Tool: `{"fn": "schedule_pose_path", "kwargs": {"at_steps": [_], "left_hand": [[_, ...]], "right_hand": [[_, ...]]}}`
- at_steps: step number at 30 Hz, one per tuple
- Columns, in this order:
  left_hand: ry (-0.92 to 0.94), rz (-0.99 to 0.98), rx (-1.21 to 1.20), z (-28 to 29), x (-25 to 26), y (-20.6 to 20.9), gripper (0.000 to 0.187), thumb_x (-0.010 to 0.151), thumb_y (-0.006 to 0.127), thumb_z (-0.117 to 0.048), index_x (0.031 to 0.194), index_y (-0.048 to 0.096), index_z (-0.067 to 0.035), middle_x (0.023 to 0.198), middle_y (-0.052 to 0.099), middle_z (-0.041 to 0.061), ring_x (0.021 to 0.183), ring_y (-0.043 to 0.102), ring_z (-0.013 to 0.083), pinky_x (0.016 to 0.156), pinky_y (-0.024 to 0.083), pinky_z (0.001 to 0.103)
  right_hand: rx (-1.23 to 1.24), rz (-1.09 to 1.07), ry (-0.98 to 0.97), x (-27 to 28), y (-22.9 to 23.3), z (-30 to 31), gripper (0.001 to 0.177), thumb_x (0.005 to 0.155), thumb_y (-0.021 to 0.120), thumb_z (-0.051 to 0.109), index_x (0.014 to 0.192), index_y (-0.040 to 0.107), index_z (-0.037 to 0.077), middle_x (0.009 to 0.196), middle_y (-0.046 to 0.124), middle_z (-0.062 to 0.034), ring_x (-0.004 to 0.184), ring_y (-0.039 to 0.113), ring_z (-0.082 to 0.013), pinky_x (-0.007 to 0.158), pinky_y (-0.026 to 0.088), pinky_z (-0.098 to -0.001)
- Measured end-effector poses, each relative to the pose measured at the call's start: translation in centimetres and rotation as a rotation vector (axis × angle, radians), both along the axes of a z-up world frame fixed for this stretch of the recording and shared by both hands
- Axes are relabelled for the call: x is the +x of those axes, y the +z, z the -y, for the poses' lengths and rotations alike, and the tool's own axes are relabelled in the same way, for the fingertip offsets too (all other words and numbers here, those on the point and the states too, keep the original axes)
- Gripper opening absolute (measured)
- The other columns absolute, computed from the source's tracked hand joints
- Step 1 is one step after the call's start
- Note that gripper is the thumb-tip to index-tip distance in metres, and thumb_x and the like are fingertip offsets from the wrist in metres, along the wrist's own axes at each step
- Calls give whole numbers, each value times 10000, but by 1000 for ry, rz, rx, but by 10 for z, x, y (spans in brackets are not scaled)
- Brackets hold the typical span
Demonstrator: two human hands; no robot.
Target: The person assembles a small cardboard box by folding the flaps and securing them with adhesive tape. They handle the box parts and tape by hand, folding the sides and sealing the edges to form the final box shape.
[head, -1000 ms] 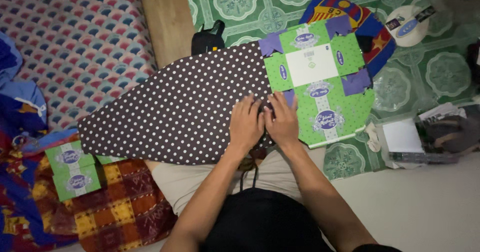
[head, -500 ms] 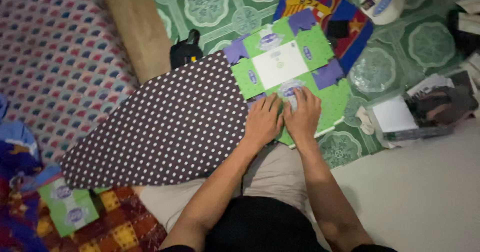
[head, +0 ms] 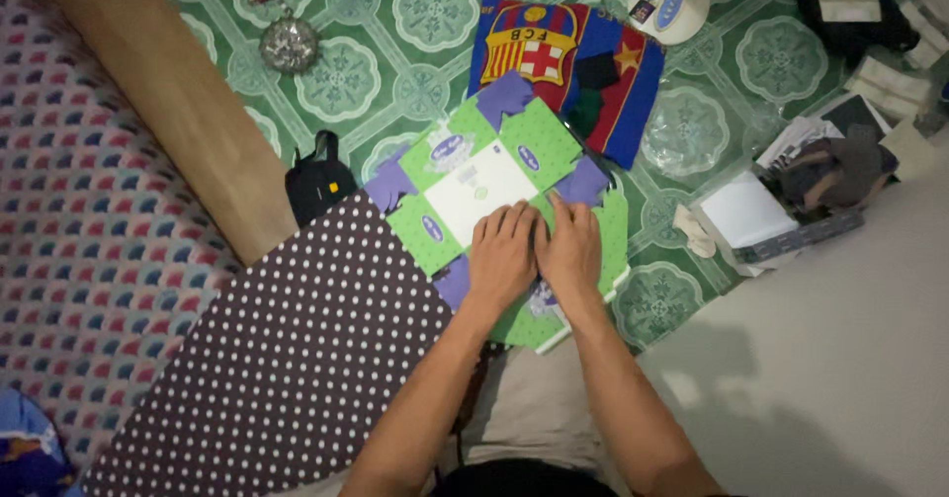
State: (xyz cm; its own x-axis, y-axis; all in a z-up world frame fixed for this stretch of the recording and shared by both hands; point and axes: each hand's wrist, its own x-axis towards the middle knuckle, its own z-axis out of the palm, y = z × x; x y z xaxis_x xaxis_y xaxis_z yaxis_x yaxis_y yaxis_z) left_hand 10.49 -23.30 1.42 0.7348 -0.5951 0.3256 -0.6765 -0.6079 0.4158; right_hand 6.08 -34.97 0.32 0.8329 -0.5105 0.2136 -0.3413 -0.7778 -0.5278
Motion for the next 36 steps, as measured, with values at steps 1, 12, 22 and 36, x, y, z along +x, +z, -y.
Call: {"fn": "schedule_pose_path", "kwargs": {"at_steps": [1,12,22,36], "left_hand": [[-6,-36,7,2,3,1,469,843,654,-165,1301,609,-74,1331,618,96,1236,556,287,1051,402,428],[58,-142,-18,8,10,-7,404,898,647,-200,1278,648,-61,1230,602,131,1152,555,324,987,405,449],[115,-130,12,-1,5,3,378,909,663,-270,1236,660,-80,1371,573,141,1269,499,348,1065,353,482],[275,-112,45,-37,-23,7,375,923,660,-295,1240,679,-96,1386,559,154,1300,476,361,1068,331,503]], "right_hand": [[-6,-11,-13,3,0,2,415,915,714,215,1287,679,35,1032,623,-185,1008,586,-376,906,475,-462],[46,-67,-79,19,6,4,322,861,765,262,1081,697,36,1040,625,-172,1023,583,-378,910,467,-473],[-61,-57,-89,7,12,6,459,844,774,316,1239,686,99,1340,570,-174,1268,479,-399,1043,368,-546],[-42,-114,8,-21,19,-23,641,805,799,415,1329,629,88,1372,551,-153,1307,449,-384,1080,306,-561]]}}
